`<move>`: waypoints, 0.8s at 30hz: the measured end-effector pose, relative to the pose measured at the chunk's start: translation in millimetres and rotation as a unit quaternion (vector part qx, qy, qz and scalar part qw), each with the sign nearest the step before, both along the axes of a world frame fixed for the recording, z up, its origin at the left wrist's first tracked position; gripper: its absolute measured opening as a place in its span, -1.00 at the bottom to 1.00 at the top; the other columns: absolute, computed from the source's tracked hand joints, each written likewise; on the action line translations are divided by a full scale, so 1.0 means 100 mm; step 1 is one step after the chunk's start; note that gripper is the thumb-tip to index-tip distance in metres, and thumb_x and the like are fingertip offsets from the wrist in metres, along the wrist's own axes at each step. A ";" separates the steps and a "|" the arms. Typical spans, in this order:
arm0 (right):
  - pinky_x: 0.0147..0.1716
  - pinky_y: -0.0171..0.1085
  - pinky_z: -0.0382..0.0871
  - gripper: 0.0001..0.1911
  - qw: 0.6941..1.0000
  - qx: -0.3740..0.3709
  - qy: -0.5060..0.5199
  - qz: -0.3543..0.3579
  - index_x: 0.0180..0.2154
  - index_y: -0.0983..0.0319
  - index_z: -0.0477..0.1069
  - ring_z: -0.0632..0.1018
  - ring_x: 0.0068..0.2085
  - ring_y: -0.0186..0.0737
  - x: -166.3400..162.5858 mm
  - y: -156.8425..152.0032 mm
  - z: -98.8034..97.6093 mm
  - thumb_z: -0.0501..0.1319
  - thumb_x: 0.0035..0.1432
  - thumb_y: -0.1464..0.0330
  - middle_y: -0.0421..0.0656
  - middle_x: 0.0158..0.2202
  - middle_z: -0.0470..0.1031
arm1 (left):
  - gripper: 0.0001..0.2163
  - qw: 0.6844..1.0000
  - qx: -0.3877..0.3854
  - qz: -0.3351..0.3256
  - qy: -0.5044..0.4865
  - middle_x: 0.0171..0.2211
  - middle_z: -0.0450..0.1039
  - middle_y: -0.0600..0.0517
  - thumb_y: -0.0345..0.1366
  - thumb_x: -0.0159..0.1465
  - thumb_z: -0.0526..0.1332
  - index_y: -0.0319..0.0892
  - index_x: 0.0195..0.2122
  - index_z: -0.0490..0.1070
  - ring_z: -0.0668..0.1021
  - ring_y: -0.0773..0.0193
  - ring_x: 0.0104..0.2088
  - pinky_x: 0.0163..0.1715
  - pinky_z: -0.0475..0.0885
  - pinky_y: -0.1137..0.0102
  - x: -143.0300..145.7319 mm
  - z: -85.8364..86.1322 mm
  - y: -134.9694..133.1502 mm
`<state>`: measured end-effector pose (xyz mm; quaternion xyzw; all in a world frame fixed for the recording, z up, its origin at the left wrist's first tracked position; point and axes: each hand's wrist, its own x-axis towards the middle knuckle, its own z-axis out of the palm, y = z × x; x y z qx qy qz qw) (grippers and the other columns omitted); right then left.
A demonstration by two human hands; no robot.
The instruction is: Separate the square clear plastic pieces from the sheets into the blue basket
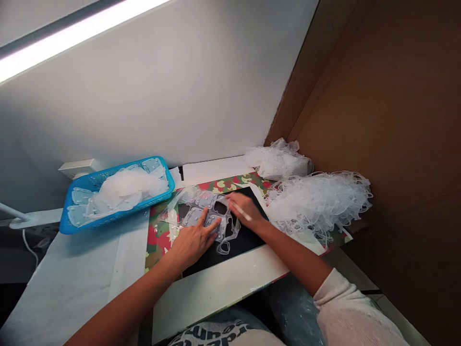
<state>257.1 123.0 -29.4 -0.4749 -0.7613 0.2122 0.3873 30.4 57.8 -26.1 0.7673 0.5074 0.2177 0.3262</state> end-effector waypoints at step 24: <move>-0.27 -0.29 0.50 -0.69 0.801 -0.341 0.484 0.085 -0.48 0.20 0.28 0.58 -0.31 -0.30 -0.40 -0.71 0.53 0.40 0.06 0.27 -0.20 -0.31 0.60 | -0.67 0.826 -0.301 0.104 -0.464 -0.61 0.33 0.14 -0.07 0.12 0.36 -0.26 -0.28 0.52 0.32 0.49 -0.64 -0.61 0.20 0.54 -0.20 0.46 -0.09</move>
